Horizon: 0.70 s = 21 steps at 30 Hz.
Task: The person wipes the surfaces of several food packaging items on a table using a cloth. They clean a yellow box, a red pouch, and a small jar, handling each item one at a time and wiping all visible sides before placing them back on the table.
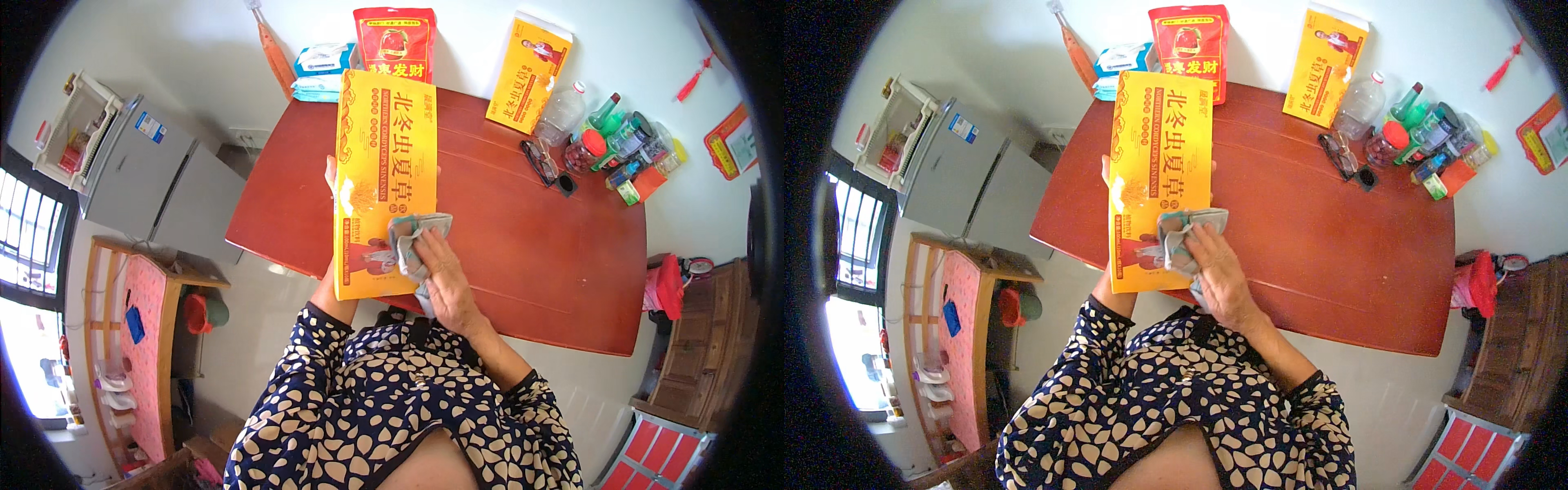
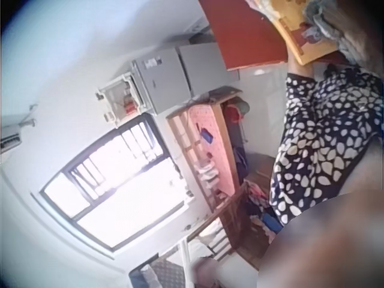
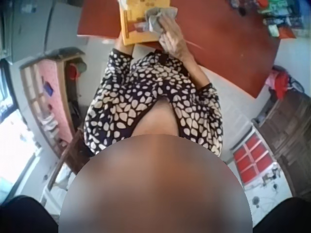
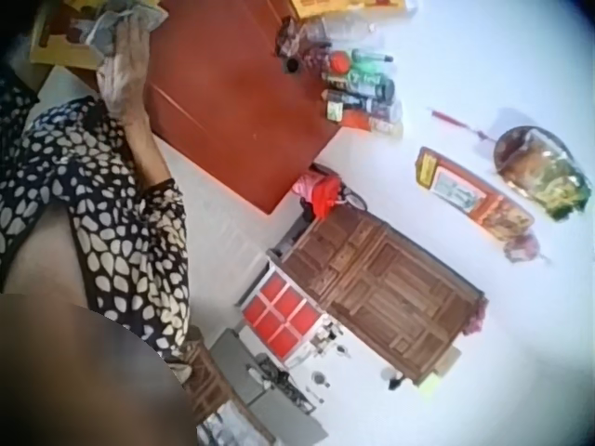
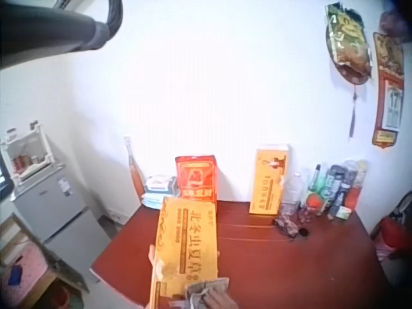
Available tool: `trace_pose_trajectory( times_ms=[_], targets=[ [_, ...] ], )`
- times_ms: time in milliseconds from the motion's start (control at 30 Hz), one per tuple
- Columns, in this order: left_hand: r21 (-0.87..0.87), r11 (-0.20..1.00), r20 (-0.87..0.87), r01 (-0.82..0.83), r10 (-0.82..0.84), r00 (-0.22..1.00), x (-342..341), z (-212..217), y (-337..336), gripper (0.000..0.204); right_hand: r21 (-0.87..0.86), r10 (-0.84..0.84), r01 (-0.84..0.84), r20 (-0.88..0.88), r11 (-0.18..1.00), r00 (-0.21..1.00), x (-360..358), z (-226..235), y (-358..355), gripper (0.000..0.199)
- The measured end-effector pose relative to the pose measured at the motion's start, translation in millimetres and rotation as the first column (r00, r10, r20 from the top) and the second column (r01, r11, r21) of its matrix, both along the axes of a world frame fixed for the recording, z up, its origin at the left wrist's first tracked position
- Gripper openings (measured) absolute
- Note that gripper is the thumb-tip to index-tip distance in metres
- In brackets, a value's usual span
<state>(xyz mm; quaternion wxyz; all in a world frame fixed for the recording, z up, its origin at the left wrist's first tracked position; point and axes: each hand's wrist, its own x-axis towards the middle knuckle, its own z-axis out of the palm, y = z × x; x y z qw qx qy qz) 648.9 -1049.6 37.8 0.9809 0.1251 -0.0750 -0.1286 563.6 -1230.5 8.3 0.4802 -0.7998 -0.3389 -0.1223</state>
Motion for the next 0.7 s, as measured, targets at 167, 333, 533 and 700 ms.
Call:
trace_pose_trajectory(
  times_ms=[167, 333, 533, 700],
  targets=[
    [0.040, 0.998, 0.015, 0.038, -0.039, 0.999, -11, 19, -13, 0.097, -0.241, 0.083, -0.036, 0.189, 0.970, 0.979, -20, 5, -1, 0.045],
    [0.048, 0.998, 0.007, 0.039, -0.040, 0.999, -20, 18, -15, 0.092, -0.130, 0.008, 0.010, 0.140, 0.991, 0.990, 19, 11, -19, 0.045],
    [-0.285, 0.945, 0.024, 0.162, -0.162, 0.987, -8, -16, -14, 0.085, -0.079, -0.149, 0.176, 0.265, 0.981, 0.953, 50, 35, -12, 0.035],
    [0.045, 0.997, -0.033, 0.059, -0.057, 0.998, -21, 1, -27, 0.084, 0.146, 0.014, -0.068, 0.346, 0.987, 0.938, 34, 96, 15, 0.023]
  ],
)
